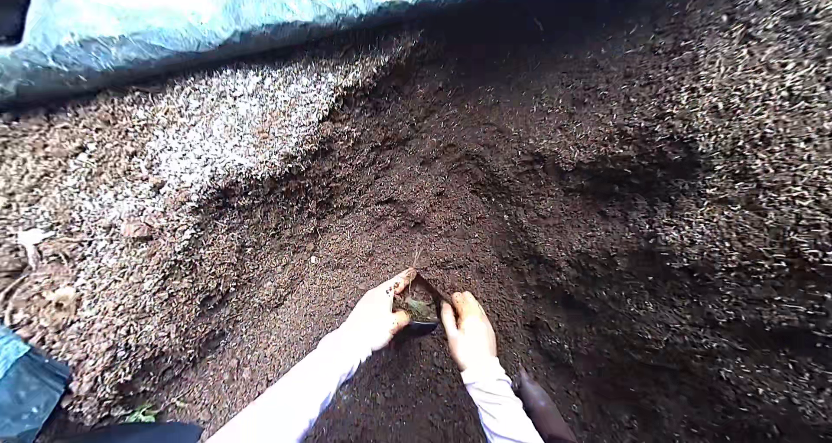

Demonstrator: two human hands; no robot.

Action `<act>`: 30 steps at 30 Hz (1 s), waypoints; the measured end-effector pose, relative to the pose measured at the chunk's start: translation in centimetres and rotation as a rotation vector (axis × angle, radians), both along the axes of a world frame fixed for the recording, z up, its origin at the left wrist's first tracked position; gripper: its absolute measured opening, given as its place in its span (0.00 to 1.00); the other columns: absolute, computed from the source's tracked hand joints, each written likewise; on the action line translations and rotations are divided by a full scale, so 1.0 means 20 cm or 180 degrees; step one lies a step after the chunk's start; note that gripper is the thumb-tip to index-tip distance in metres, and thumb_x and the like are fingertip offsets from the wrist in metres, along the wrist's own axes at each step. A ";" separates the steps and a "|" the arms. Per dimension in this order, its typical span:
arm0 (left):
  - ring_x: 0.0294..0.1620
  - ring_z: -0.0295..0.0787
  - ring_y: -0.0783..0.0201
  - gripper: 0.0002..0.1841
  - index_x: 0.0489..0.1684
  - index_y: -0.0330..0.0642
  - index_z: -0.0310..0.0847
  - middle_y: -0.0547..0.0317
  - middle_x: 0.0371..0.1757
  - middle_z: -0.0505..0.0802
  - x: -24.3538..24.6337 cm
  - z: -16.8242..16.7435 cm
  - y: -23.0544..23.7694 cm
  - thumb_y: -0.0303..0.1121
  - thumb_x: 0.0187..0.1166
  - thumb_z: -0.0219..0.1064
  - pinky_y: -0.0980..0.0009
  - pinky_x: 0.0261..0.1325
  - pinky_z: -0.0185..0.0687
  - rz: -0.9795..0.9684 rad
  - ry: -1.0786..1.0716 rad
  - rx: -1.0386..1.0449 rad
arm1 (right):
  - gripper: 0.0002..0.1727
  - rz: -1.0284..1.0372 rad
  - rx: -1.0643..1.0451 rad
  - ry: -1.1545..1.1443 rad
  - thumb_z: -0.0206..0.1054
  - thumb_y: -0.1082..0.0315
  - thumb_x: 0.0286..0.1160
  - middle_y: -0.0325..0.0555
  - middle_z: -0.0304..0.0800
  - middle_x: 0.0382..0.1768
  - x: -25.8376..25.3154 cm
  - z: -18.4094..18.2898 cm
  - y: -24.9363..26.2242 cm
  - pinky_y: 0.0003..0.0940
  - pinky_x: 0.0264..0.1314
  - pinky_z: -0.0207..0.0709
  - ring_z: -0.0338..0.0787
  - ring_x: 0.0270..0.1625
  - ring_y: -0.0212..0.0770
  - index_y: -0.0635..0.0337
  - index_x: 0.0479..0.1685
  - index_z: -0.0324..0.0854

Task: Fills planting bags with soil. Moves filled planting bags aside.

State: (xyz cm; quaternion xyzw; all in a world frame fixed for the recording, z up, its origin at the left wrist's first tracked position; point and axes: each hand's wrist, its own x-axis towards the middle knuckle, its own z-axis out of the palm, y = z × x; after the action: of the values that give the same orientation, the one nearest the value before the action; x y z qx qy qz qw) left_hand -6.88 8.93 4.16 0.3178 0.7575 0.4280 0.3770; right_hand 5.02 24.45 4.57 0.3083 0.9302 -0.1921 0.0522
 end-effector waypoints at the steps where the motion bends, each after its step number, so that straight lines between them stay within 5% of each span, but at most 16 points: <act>1: 0.91 0.63 0.63 0.42 0.95 0.47 0.54 0.57 0.93 0.66 0.00 -0.04 0.00 0.22 0.75 0.65 0.60 0.92 0.56 -0.0077 0.0034 -0.0071 | 0.21 -0.0040 -0.0092 -0.0081 0.52 0.61 0.91 0.60 0.85 0.64 0.01 -0.05 0.00 0.55 0.75 0.75 0.84 0.71 0.58 0.66 0.62 0.85; 5: 0.94 0.58 0.57 0.39 0.93 0.39 0.56 0.49 0.94 0.63 -0.01 -0.19 0.01 0.22 0.76 0.65 0.59 0.94 0.51 -0.0413 0.0353 -0.0335 | 0.23 -0.0077 -0.0492 -0.0611 0.51 0.54 0.93 0.56 0.85 0.68 -0.01 -0.16 0.05 0.56 0.77 0.74 0.83 0.74 0.54 0.61 0.65 0.85; 8: 0.95 0.55 0.52 0.28 0.84 0.34 0.70 0.42 0.93 0.63 0.01 -0.21 0.02 0.28 0.82 0.63 0.58 0.94 0.49 -0.0723 0.0478 -0.0226 | 0.23 -0.0166 -0.0559 -0.0437 0.53 0.56 0.93 0.57 0.85 0.71 0.05 -0.17 0.08 0.56 0.80 0.72 0.83 0.76 0.54 0.62 0.67 0.85; 10: 0.90 0.64 0.45 0.18 0.65 0.27 0.85 0.34 0.83 0.77 0.04 -0.24 0.04 0.29 0.87 0.57 0.55 0.92 0.56 -0.0767 0.0929 0.0162 | 0.22 -0.0114 -0.0493 -0.0230 0.56 0.58 0.91 0.62 0.85 0.70 0.09 -0.18 0.11 0.57 0.81 0.71 0.83 0.75 0.57 0.67 0.66 0.85; 12: 0.83 0.75 0.41 0.16 0.53 0.23 0.87 0.33 0.71 0.87 0.04 -0.20 0.00 0.26 0.89 0.53 0.52 0.88 0.63 -0.0581 0.1153 0.0477 | 0.22 0.0050 -0.0481 0.0105 0.59 0.60 0.89 0.69 0.86 0.68 0.12 -0.22 0.11 0.61 0.81 0.70 0.84 0.74 0.63 0.72 0.64 0.85; 15: 0.74 0.83 0.48 0.18 0.64 0.31 0.84 0.40 0.69 0.89 -0.11 0.08 -0.20 0.33 0.93 0.52 0.51 0.81 0.72 -0.0147 0.0759 -0.0003 | 0.20 0.0261 -0.0632 0.0449 0.59 0.62 0.87 0.71 0.89 0.56 0.16 -0.24 0.13 0.67 0.72 0.73 0.87 0.64 0.67 0.74 0.53 0.87; 17: 0.68 0.88 0.52 0.18 0.72 0.38 0.82 0.45 0.68 0.90 -0.26 0.27 -0.48 0.33 0.91 0.56 0.52 0.74 0.79 0.0607 0.0854 -0.0239 | 0.21 0.0244 -0.0797 0.0356 0.58 0.61 0.87 0.72 0.88 0.59 0.18 -0.20 0.14 0.66 0.75 0.71 0.86 0.67 0.67 0.74 0.55 0.86; 19: 0.65 0.90 0.51 0.22 0.74 0.36 0.79 0.43 0.66 0.91 -0.42 0.33 -0.84 0.38 0.85 0.64 0.49 0.72 0.83 0.2264 0.1173 0.0050 | 0.21 0.0224 -0.0844 0.0404 0.59 0.60 0.87 0.70 0.89 0.58 0.19 -0.20 0.15 0.65 0.73 0.72 0.87 0.66 0.65 0.72 0.56 0.87; 21: 0.69 0.88 0.48 0.44 0.90 0.37 0.53 0.36 0.75 0.82 -0.55 0.35 -1.14 0.41 0.76 0.77 0.50 0.68 0.88 0.4204 0.0967 0.0601 | 0.20 0.0167 -0.0842 0.0551 0.61 0.61 0.85 0.66 0.89 0.60 0.21 -0.24 0.17 0.64 0.72 0.76 0.88 0.65 0.62 0.69 0.60 0.86; 23: 0.73 0.84 0.54 0.56 0.96 0.57 0.39 0.48 0.85 0.73 -0.60 0.34 -1.25 0.35 0.69 0.81 0.53 0.59 0.91 0.5205 0.0573 0.1255 | 0.19 0.0018 -0.0803 0.0679 0.62 0.62 0.85 0.65 0.86 0.65 0.24 -0.22 0.17 0.60 0.72 0.78 0.87 0.67 0.60 0.65 0.65 0.85; 25: 0.74 0.81 0.56 0.49 0.96 0.54 0.38 0.47 0.87 0.69 -0.51 0.41 -1.06 0.31 0.77 0.71 0.56 0.64 0.85 0.4866 0.0639 0.1186 | 0.19 0.0032 -0.0680 0.1055 0.62 0.65 0.84 0.64 0.85 0.67 0.21 -0.18 0.13 0.54 0.71 0.81 0.88 0.67 0.57 0.65 0.66 0.85; 27: 0.70 0.84 0.46 0.33 0.87 0.34 0.57 0.32 0.79 0.77 -0.37 0.43 -0.73 0.32 0.83 0.65 0.48 0.71 0.81 0.3583 0.0993 0.0497 | 0.18 0.0351 -0.0555 0.1416 0.59 0.68 0.82 0.61 0.88 0.63 0.18 -0.12 0.07 0.48 0.70 0.82 0.89 0.66 0.52 0.66 0.61 0.87; 28: 0.71 0.84 0.43 0.28 0.80 0.31 0.68 0.32 0.74 0.81 -0.32 0.39 -0.56 0.34 0.83 0.66 0.44 0.74 0.78 0.2761 0.1070 0.0211 | 0.18 0.0599 -0.0525 0.1463 0.57 0.69 0.81 0.58 0.90 0.61 0.16 -0.09 0.03 0.46 0.70 0.83 0.90 0.66 0.50 0.66 0.59 0.88; 30: 0.77 0.79 0.43 0.27 0.77 0.41 0.78 0.40 0.74 0.84 -0.23 0.24 -0.19 0.46 0.83 0.68 0.40 0.77 0.74 0.1083 0.1250 -0.0449 | 0.18 0.1050 -0.0554 0.1122 0.56 0.70 0.82 0.56 0.91 0.63 0.11 -0.05 -0.05 0.43 0.76 0.80 0.89 0.69 0.47 0.66 0.60 0.88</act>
State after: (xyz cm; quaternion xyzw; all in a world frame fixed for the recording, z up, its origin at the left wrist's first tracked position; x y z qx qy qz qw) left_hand -11.54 5.11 9.01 0.2357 0.8865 0.3616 0.1667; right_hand 7.15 23.42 3.63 0.1085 0.9426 -0.3111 -0.0539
